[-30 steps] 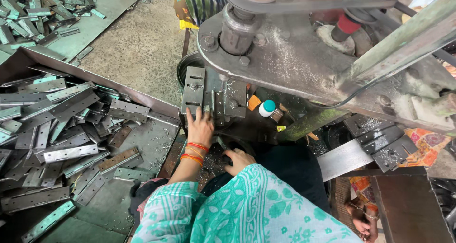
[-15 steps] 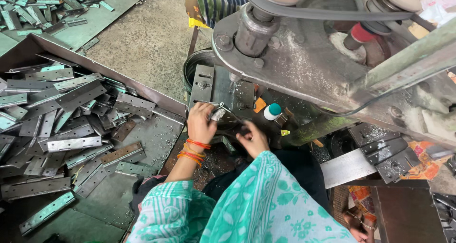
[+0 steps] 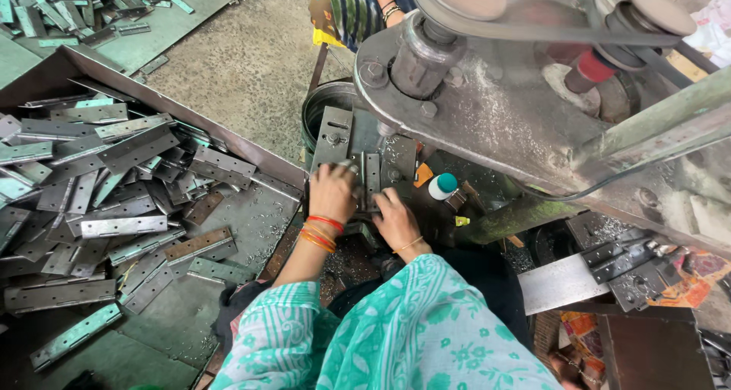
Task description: The person operates a manual press machine to process metal brackets. They pick brackets from a bin, place them into the machine's die, and pull a lever to activate the press. The processed brackets are then removed and placed into a collection bin.
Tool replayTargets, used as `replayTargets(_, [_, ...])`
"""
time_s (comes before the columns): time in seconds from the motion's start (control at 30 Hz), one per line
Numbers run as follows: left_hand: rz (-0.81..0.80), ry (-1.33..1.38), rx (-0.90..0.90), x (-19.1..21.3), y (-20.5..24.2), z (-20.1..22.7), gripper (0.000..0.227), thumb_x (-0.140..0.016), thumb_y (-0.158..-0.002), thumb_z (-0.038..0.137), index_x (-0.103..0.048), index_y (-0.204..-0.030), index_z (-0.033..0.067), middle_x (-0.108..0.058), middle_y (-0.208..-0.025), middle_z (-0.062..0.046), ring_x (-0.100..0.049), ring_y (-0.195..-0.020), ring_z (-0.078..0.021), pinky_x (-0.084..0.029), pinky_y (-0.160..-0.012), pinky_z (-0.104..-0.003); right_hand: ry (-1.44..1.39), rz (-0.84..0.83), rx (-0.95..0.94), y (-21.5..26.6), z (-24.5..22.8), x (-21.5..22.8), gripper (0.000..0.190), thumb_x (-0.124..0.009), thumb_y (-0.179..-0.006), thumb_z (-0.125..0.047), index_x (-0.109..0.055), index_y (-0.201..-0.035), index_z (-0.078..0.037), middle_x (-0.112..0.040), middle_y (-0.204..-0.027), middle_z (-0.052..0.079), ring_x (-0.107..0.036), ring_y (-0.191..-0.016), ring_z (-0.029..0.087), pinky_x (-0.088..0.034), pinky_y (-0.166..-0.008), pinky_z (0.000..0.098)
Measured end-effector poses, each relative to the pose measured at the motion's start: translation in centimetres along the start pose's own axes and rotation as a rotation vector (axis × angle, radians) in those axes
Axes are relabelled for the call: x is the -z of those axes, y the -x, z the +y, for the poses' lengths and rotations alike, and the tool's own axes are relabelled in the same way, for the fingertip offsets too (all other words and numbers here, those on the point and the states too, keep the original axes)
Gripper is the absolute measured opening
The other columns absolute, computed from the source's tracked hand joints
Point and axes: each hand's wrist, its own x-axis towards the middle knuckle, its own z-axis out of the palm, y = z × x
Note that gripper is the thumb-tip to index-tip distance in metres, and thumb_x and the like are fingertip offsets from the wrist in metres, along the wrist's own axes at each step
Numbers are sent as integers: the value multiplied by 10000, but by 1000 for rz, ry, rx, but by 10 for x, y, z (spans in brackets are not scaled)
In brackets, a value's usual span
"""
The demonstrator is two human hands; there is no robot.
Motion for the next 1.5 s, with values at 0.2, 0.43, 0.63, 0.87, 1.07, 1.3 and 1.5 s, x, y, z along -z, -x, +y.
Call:
replayTargets(0.2, [-308,-310,-120,-19,8,13,604,-715,-817,323,-600,-1388,163,-505,-1486,-14,-288,-1480,-332,-142,-1156,-733,28,-104,80,8,-21,20,541,-748,-742,-98,-623,-1265,-34,-590,-1274,214,-612,-1136,439,-526,-932,471])
replayTargets(0.43, [-234,-160,-174,-56,-14,-4,562,-690,-836,179,-614,-1392,214,-505,-1526,52,-383,-1448,-260,-103,-1183,-751,197,-550,-218,67,-47,43,574,-743,-819,-328,-580,-1330,-127,-601,-1289,181,-590,-1183,410,-525,-918,505])
replayTargets(0.63, [-261,-170,-316,-67,-26,-14,623,-709,-758,121,-636,-1370,212,-563,-1475,48,-467,-1408,-230,-47,-1242,-657,47,-549,-258,75,-50,40,592,-703,-840,-298,-534,-1385,-142,-638,-1254,160,-635,-1139,404,-546,-911,492])
replayTargets(0.87, [-280,-176,-377,-66,-27,-18,607,-710,-743,100,-664,-1333,233,-593,-1450,55,-466,-1420,-217,-54,-1271,-587,140,-619,-343,88,-40,22,608,-730,-823,-268,-525,-1386,-169,-594,-1297,172,-649,-1088,440,-549,-902,520])
replayTargets(1.07, [-277,-129,-337,-56,-21,-15,635,-710,-739,78,-653,-1348,249,-599,-1431,70,-440,-1445,-207,-92,-1264,-595,95,-569,-432,135,-31,-14,693,-773,-799,-245,-494,-1434,-230,-485,-1427,195,-644,-1097,455,-541,-921,533])
replayTargets(1.3, [3,-212,-209,-46,-2,-1,448,-601,-870,191,-689,-1308,164,-604,-1433,2,-455,-1374,-313,-156,-1173,-696,23,-547,-399,128,-33,-5,673,-781,-781,-238,-528,-1404,-218,-522,-1388,183,-631,-1114,456,-533,-938,514])
replayTargets(1.5, [-67,-337,-46,-57,-16,-1,325,-532,-953,218,-749,-1186,152,-622,-1397,-1,-424,-1419,-333,-145,-1177,-733,124,-586,-339,82,-41,29,565,-728,-838,-299,-570,-1373,-210,-640,-1214,164,-658,-1083,427,-548,-894,518])
